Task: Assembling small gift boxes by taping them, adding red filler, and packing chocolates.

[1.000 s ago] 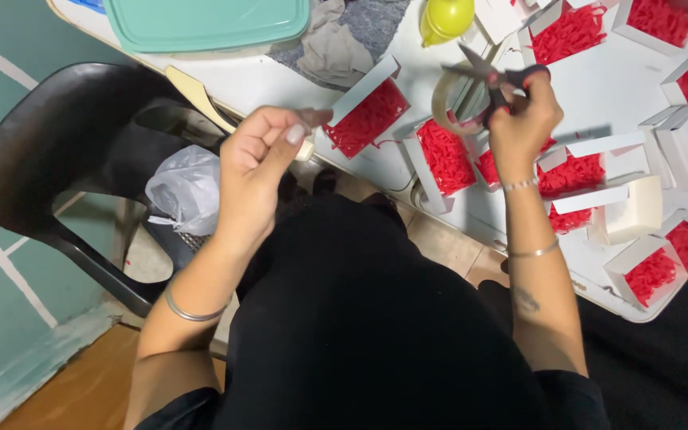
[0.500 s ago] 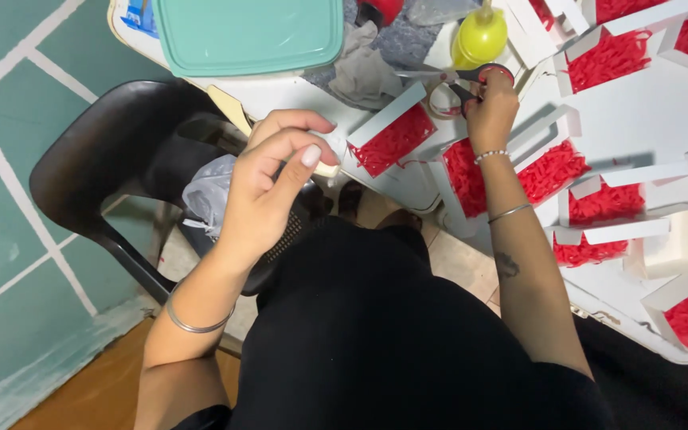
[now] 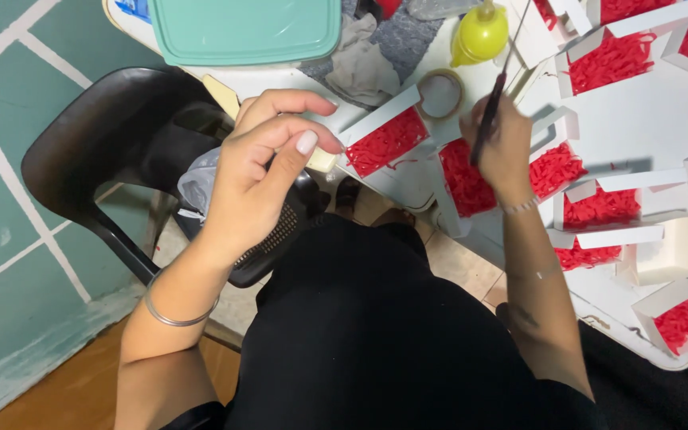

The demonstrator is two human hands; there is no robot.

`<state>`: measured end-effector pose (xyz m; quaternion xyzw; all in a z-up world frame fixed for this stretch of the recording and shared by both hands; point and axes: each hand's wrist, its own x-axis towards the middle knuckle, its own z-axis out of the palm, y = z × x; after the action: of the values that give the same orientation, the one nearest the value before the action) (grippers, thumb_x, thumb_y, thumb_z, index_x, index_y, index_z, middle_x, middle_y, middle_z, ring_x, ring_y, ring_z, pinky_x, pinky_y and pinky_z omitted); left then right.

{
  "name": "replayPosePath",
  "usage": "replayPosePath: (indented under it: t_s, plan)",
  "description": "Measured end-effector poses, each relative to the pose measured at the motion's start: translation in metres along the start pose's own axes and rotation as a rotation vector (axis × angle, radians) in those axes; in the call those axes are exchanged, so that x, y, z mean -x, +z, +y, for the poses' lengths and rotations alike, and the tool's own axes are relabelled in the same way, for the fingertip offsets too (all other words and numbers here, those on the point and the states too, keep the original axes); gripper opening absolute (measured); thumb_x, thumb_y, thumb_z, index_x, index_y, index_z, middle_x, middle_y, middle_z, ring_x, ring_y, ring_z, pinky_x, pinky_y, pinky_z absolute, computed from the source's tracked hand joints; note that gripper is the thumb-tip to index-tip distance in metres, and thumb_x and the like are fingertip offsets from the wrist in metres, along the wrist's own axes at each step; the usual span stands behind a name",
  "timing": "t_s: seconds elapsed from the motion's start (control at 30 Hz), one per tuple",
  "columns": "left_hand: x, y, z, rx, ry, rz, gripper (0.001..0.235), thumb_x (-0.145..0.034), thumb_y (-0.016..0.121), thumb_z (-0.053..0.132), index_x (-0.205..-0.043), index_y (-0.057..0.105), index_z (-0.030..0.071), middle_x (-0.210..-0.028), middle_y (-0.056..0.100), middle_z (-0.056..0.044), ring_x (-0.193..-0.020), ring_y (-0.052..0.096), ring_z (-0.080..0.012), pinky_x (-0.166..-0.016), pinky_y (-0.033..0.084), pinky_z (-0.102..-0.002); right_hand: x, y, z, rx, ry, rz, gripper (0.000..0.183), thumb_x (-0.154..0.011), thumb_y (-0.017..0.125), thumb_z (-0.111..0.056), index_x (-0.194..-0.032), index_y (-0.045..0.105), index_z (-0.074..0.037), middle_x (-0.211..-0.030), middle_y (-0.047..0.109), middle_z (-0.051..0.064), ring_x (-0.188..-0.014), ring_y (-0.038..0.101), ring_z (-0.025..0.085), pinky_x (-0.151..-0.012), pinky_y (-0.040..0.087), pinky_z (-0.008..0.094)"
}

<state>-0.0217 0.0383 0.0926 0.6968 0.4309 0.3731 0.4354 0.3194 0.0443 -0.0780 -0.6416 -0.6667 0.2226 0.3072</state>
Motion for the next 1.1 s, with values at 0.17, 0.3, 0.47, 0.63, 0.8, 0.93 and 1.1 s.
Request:
replayPosePath:
  t_s: [0.17, 0.3, 0.47, 0.63, 0.8, 0.93, 1.1]
  plan:
    - [-0.011, 0.013, 0.022, -0.023, 0.027, -0.036, 0.035, -0.110, 0.043, 0.030, -0.099, 0.073, 0.015, -0.125, 0.064, -0.005, -0.124, 0.054, -0.0230, -0.111, 0.036, -0.040, 0.029, -0.064, -0.105, -0.369, 0.939, -0.561, 0.050, -0.104, 0.035, -0.037, -0.083, 0.070, -0.009, -0.052, 0.056, 0.011, -0.036, 0.035, 0.013, -0.029, 0.020, 0.027]
    - [-0.014, 0.026, 0.039, 0.021, 0.059, -0.152, 0.033, -0.110, 0.044, 0.029, -0.098, 0.072, 0.016, -0.128, 0.064, -0.004, -0.123, 0.054, -0.0225, -0.112, 0.034, -0.041, 0.049, -0.100, -0.118, -0.513, 0.293, -0.934, 0.033, -0.096, 0.057, -0.037, -0.077, 0.060, -0.010, -0.068, 0.062, 0.000, -0.057, 0.054, 0.010, -0.050, 0.039, 0.022]
    - [-0.023, 0.040, 0.063, 0.012, 0.106, -0.173, 0.031, -0.108, 0.045, 0.028, -0.096, 0.072, 0.016, -0.129, 0.064, -0.005, -0.122, 0.054, -0.0230, -0.111, 0.033, -0.041, 0.057, -0.128, -0.114, -0.453, -0.200, -0.921, 0.051, -0.084, 0.061, -0.067, -0.076, 0.060, -0.016, -0.058, 0.059, -0.003, -0.049, 0.057, 0.012, -0.049, 0.042, 0.028]
    - [-0.023, 0.054, 0.082, 0.021, 0.092, -0.169, 0.034, -0.109, 0.043, 0.031, -0.097, 0.071, 0.017, -0.129, 0.064, -0.005, -0.122, 0.056, -0.0224, -0.111, 0.034, -0.041, 0.074, -0.145, -0.099, -0.464, -0.250, -0.837, 0.051, -0.087, 0.062, -0.064, -0.071, 0.058, -0.015, -0.063, 0.056, -0.001, -0.051, 0.052, 0.015, -0.050, 0.039, 0.030]
    - [-0.022, 0.064, 0.093, 0.013, 0.114, -0.181, 0.034, -0.109, 0.043, 0.030, -0.097, 0.072, 0.015, -0.129, 0.064, -0.006, -0.121, 0.057, -0.0231, -0.111, 0.035, -0.042, 0.094, -0.154, -0.067, -0.394, -0.093, -0.819, 0.041, -0.081, 0.074, -0.050, -0.068, 0.058, -0.014, -0.060, 0.054, -0.004, -0.052, 0.048, 0.011, -0.050, 0.038, 0.029]
    - [-0.020, 0.074, 0.102, -0.007, 0.104, -0.242, 0.037, -0.109, 0.041, 0.030, -0.097, 0.073, 0.015, -0.131, 0.064, -0.005, -0.122, 0.054, -0.0221, -0.112, 0.032, -0.041, 0.104, -0.157, -0.056, -0.390, 0.081, -0.874, 0.030, -0.077, 0.084, -0.037, -0.070, 0.069, -0.012, -0.059, 0.061, -0.005, -0.051, 0.053, 0.006, -0.049, 0.042, 0.024]
    - [-0.018, 0.085, 0.107, -0.027, 0.122, -0.274, 0.038, -0.110, 0.041, 0.029, -0.098, 0.073, 0.014, -0.131, 0.063, -0.006, -0.124, 0.053, -0.0234, -0.114, 0.031, -0.043, 0.107, -0.158, -0.056, -0.362, 0.099, -0.891, 0.026, -0.075, 0.084, -0.035, -0.072, 0.072, -0.013, -0.059, 0.063, -0.006, -0.051, 0.054, 0.006, -0.049, 0.042, 0.022]
